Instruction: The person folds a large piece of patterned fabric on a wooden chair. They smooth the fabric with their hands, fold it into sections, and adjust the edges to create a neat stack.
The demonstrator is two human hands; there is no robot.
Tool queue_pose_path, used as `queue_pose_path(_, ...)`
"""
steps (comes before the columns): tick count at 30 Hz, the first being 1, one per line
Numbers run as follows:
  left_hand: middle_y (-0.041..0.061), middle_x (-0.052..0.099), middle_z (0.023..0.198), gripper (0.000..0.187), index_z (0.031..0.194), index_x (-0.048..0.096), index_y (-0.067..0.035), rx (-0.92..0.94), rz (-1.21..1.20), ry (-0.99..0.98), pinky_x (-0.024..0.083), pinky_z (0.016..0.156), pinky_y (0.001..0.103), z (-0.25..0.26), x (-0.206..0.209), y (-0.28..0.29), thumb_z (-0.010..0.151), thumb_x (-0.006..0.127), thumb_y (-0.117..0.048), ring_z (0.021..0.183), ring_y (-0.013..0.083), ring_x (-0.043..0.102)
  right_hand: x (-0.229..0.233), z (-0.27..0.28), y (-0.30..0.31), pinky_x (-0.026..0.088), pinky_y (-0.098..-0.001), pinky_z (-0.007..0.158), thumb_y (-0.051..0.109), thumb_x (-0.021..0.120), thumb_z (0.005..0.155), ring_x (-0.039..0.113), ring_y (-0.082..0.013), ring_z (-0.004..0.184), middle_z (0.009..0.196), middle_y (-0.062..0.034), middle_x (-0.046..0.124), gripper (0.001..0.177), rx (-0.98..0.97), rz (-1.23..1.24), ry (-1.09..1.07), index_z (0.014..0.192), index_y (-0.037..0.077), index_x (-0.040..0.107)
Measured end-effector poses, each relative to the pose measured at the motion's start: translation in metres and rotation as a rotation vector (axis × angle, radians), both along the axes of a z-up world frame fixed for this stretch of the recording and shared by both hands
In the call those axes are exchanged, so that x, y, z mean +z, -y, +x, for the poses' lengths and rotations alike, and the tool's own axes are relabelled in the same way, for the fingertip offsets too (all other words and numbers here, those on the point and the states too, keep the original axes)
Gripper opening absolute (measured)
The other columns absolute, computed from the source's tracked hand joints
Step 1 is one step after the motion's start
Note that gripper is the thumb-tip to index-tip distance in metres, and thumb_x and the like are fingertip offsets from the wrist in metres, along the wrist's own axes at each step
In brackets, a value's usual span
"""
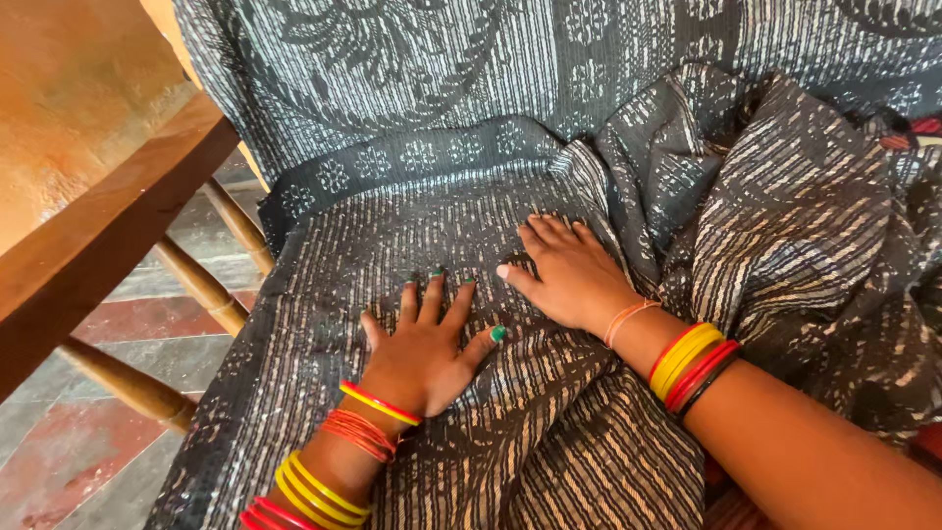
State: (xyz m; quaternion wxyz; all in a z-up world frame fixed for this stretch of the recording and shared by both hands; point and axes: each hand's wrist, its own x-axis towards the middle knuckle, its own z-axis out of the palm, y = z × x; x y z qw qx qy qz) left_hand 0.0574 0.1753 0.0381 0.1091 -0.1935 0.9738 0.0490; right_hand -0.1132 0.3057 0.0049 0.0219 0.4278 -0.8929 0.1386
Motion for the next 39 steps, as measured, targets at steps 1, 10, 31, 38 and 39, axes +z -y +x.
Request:
queue_pose_path(1, 0.005, -0.003, 0.171, 0.079, 0.163, 0.007, -0.031, 0.003, 0.005, -0.007, -0.003, 0.114, 0.077, 0.001, 0.006, -0.004, 0.095, 0.024, -0.069, 0.157, 0.0354, -0.004, 0.001, 0.002, -0.003, 0.007, -0.0476, 0.126, 0.063, 0.025, 0.101, 0.012, -0.0310, 0.157, 0.169, -0.0143, 0.017, 0.081, 0.004, -0.001, -0.017, 0.158, 0.005, 0.026)
queue_pose_path(10, 0.006, 0.007, 0.170, 0.077, 0.161, 0.017, -0.029, -0.018, -0.043, -0.117, 0.004, 0.114, 0.077, 0.007, -0.002, -0.002, 0.095, 0.027, -0.067, 0.156, 0.0347, 0.006, -0.001, 0.052, -0.035, 0.004, -0.0597, 0.120, 0.070, 0.026, 0.096, 0.008, -0.0336, 0.154, 0.168, -0.0058, 0.016, 0.074, 0.116, 0.111, -0.016, 0.160, 0.033, 0.025)
queue_pose_path(31, 0.015, 0.049, 0.151, 0.057, 0.147, 0.048, -0.009, -0.164, -0.360, -0.325, 0.024, 0.120, 0.064, 0.031, -0.012, -0.032, 0.106, 0.036, -0.047, 0.147, 0.0370, 0.038, -0.011, 0.045, -0.042, 0.013, -0.0575, 0.120, 0.065, 0.032, 0.098, 0.018, -0.0352, 0.153, 0.166, -0.0076, 0.025, 0.071, 0.140, -0.011, -0.055, 0.157, 0.026, 0.036)
queue_pose_path(38, 0.017, 0.024, 0.167, 0.079, 0.160, 0.029, -0.018, 0.052, -0.136, -0.241, 0.014, 0.109, 0.074, 0.062, -0.011, -0.072, 0.096, 0.033, -0.065, 0.150, 0.0426, 0.022, -0.006, 0.054, -0.041, 0.013, -0.0606, 0.119, 0.060, 0.032, 0.099, 0.020, -0.0350, 0.152, 0.166, -0.0088, 0.024, 0.068, 0.117, 0.016, -0.058, 0.156, 0.024, 0.035)
queue_pose_path(39, 0.016, 0.022, 0.167, 0.079, 0.161, 0.028, -0.019, 0.059, -0.112, -0.239, 0.012, 0.108, 0.076, 0.063, -0.009, -0.072, 0.096, 0.034, -0.065, 0.150, 0.0412, 0.020, -0.003, 0.055, -0.041, 0.012, -0.0614, 0.118, 0.060, 0.032, 0.099, 0.020, -0.0350, 0.151, 0.165, -0.0095, 0.024, 0.068, 0.114, 0.020, -0.061, 0.156, 0.024, 0.035)
